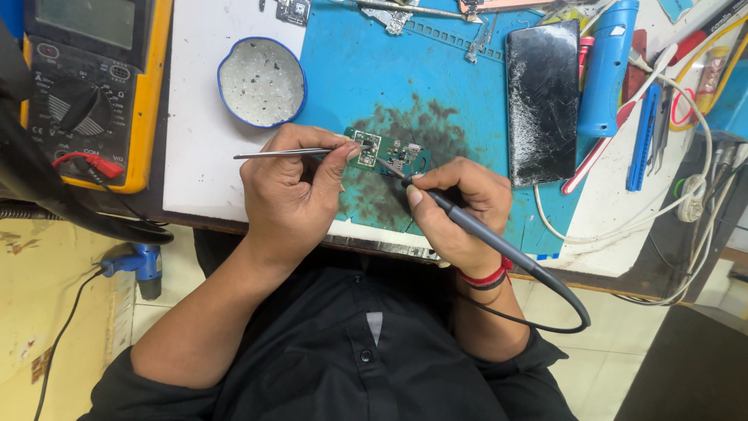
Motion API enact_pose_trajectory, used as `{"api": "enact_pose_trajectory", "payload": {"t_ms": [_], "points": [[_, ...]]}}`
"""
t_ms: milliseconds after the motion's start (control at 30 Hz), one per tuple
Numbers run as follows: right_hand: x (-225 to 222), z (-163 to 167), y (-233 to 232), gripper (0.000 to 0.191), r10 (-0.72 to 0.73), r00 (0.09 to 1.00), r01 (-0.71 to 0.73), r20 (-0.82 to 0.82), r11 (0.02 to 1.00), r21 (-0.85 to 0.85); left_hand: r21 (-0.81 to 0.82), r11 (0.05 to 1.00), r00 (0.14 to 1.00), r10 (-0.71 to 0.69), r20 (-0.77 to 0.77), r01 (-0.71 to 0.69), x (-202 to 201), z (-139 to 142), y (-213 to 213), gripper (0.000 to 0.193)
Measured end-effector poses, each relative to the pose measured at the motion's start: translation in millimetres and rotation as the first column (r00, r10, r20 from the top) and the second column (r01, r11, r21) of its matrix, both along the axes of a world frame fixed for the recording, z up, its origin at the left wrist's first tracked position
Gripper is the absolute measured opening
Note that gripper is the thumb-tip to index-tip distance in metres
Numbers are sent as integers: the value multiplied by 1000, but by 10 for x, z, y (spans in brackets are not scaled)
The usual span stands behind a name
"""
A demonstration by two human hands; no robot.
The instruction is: The person uses a soldering iron and tweezers to work on a small circuit board, then places it aside and uses a screwdriver to remove screws from a disassembled smartphone. They continue to manipulate internal components of the phone with the screwdriver.
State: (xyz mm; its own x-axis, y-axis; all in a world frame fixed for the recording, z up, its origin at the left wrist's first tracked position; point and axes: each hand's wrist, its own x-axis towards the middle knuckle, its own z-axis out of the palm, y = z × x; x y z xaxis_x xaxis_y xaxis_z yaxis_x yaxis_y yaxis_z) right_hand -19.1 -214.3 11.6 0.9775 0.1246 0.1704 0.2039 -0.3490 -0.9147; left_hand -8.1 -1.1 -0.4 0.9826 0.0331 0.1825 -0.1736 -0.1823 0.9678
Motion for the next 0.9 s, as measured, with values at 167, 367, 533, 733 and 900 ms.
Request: {"api": "enact_pose_trajectory", "payload": {"t_ms": [167, 367, 533, 733, 900], "points": [[4, -1, -7, 8, 11, 1000, -11, -5, 1000, -9, 1, 1000, 1000, 4, 1, -4, 2, 5, -1, 8], [16, 7, -4, 7, 12, 1000, -12, 6, 1000, -23, 10, 1000, 1000, 5, 5, -5, 11, -2, -1, 9], [12, -19, -33, 8, 28, 1000, -28, 3, 1000, -14, 25, 1000, 1000, 15, 17, -15, 16, -9, -1, 8], [-15, -75, -61, 7, 27, 999, -26, -16, 997, 68, 30, 999, 1000, 11, 20, -12, 27, -4, 0, 8], [-35, -99, -21, 21, -198, 974, 223, -107, 912, 345, 24, 1000, 1000, 14, -10, -13, 17, -4, 1, 10]]}}
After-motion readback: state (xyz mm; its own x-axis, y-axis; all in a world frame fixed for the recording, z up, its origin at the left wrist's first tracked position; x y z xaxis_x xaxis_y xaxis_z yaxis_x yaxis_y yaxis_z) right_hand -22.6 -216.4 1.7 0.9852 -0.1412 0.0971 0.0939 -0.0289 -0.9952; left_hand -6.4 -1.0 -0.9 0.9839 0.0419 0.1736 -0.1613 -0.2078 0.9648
